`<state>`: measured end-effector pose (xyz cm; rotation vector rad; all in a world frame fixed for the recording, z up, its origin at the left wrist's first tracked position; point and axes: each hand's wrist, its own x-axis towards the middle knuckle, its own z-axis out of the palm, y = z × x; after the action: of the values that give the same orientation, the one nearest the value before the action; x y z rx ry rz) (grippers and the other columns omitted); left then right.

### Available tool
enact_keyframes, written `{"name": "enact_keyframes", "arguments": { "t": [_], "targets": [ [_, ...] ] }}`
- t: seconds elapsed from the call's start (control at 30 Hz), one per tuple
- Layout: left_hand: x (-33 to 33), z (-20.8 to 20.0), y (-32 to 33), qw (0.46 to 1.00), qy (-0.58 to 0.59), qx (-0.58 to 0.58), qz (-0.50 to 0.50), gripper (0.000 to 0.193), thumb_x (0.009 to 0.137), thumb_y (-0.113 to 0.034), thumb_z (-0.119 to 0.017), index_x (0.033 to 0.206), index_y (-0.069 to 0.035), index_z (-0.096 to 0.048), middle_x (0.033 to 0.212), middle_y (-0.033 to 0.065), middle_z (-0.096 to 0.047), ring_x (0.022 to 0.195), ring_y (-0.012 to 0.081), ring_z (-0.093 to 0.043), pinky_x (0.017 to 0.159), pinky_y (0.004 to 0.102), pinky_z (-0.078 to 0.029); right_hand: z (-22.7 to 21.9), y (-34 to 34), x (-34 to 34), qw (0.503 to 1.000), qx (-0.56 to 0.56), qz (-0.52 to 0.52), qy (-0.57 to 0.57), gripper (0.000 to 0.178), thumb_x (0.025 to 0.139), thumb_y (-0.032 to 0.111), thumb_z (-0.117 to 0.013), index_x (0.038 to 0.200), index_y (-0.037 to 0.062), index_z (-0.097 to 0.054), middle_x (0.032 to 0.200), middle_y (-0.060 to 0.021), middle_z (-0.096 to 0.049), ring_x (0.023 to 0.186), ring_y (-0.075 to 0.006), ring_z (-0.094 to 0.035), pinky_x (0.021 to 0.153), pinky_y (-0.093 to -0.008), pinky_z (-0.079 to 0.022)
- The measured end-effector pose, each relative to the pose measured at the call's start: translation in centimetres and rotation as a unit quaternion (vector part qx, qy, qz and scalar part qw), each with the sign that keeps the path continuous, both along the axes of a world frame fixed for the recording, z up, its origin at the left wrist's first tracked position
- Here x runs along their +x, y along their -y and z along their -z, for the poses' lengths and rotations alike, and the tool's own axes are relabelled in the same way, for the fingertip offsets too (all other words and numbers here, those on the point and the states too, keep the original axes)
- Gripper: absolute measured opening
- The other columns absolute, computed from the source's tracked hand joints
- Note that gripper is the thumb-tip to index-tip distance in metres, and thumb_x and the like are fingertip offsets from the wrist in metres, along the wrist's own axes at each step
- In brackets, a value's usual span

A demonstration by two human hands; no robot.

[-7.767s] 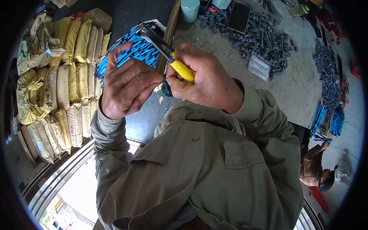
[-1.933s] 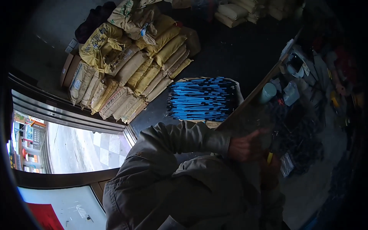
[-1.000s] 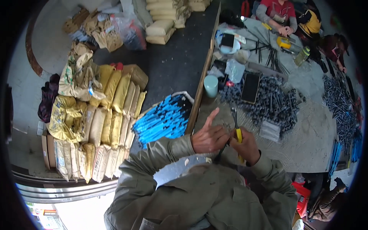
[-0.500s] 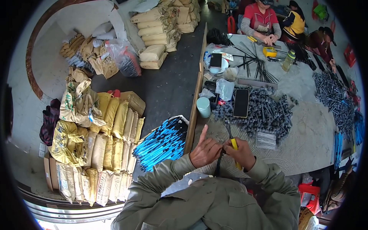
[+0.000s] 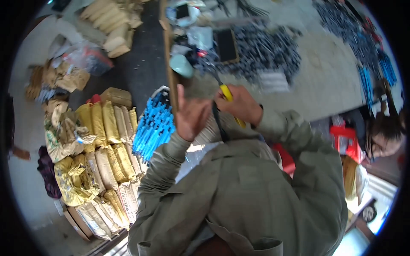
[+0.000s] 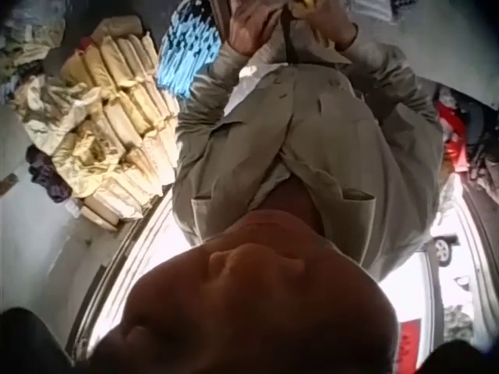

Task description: The person assembles and trims blue straps using pliers in a manufacturing workshop.

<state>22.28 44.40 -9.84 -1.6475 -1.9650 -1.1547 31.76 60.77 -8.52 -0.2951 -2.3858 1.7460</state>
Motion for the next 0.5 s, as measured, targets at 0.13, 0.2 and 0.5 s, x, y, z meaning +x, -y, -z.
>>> {"name": "enact_keyframes", "arguments": {
  "t": [0.13, 0.2, 0.5],
  "targets": [
    [-0.3, -1.3, 0.2, 0.996, 0.071, -0.033, 0.035, 0.016, 0.074, -0.001, -0.069, 0.089, -0.005, -0.064, 0.080, 0.0034, -0.065, 0.073, 0.0189, -0.064, 0.108, 0.0625, -0.013, -0.5, 0.0, 0.7, 0.999, -0.041, -0.002, -0.007, 0.011, 0.081, 0.009, -0.064, 0.084, -0.0004, -0.059, 0.077, -0.0023, -0.058, 0.070, -0.0076, -0.052, 0.063, -0.0249, -0.044],
    [-0.3, -1.7, -0.2, 0.997, 0.060, -0.039, 0.041, 0.016, 0.074, 0.000, -0.069, 0.088, -0.005, -0.064, 0.079, 0.0033, -0.064, 0.072, 0.0187, -0.064, 0.108, 0.0630, -0.013, -0.2, 0.1, 1.0, 0.999, 0.008, 0.015, -0.051, 0.011, 0.081, 0.008, -0.064, 0.085, -0.0005, -0.059, 0.078, -0.0035, -0.057, 0.071, -0.0092, -0.053, 0.063, -0.0254, -0.043],
    [0.2, -2.8, -0.1, 0.996, -0.046, -0.067, 0.023, 0.013, 0.071, -0.001, -0.067, 0.082, -0.006, -0.061, 0.072, 0.0028, -0.058, 0.068, 0.0172, -0.061, 0.106, 0.0675, -0.015, -1.0, -0.9, 1.0, 0.994, 0.055, -0.068, -0.068, 0.010, 0.081, 0.007, -0.064, 0.085, -0.0002, -0.059, 0.079, -0.0059, -0.054, 0.071, -0.0129, -0.052, 0.064, -0.0288, -0.042]
  ]
}}
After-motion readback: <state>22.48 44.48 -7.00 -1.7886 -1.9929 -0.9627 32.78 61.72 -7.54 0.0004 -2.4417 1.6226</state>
